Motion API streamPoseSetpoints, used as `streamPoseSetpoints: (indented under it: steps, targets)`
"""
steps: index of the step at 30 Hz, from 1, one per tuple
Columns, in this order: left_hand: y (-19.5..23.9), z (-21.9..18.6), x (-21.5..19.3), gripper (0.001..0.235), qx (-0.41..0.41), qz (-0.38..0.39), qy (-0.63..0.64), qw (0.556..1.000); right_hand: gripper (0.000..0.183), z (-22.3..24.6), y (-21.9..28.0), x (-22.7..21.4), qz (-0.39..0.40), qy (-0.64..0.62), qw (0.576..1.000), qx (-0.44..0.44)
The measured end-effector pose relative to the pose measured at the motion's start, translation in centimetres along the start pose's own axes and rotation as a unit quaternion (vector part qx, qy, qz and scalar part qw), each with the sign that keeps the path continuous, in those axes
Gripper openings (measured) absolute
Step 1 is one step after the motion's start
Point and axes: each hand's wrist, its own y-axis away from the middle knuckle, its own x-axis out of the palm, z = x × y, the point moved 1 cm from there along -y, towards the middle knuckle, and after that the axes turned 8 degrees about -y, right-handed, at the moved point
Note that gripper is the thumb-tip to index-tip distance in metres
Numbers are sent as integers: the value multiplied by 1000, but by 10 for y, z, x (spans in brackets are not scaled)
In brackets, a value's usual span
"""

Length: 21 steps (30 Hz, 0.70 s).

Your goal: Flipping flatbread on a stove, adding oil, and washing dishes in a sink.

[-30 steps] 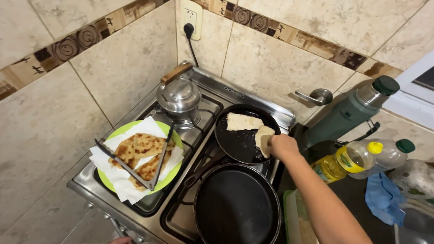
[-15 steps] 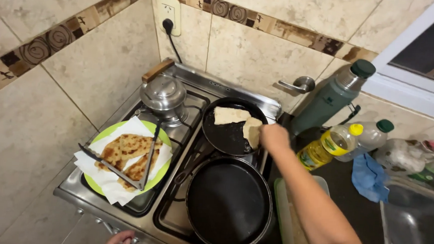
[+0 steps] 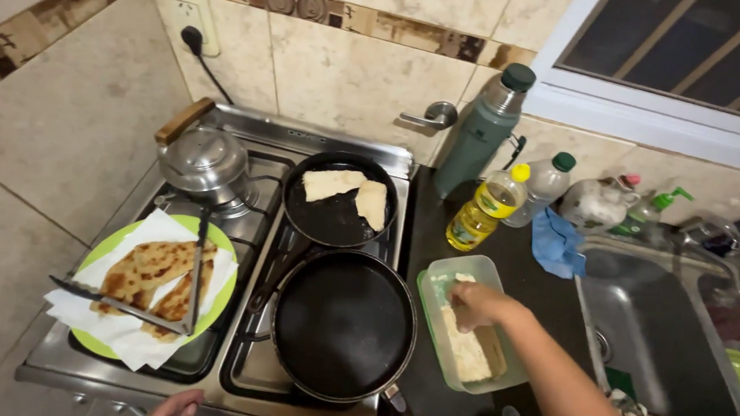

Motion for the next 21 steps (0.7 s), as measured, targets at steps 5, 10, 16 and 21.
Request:
streamPoseSetpoints:
  steps: [5,10,16,21]
  targets:
    - [19,-82,-3,25,-2,-16,-72,997,50,-24,-28,13,-20,47,997,-62]
    - [6,-55,8,22,38,-5,-43,998,40,-48,-57,29,-28,73,985,-152]
    - [13,-57,5,25,-7,-6,-58,998,38,-49,-50,33,-41,-13,991,-129]
    - [20,-77,11,20,33,-47,-13,998,35,-72,-74,45,-100,65,958,-259]
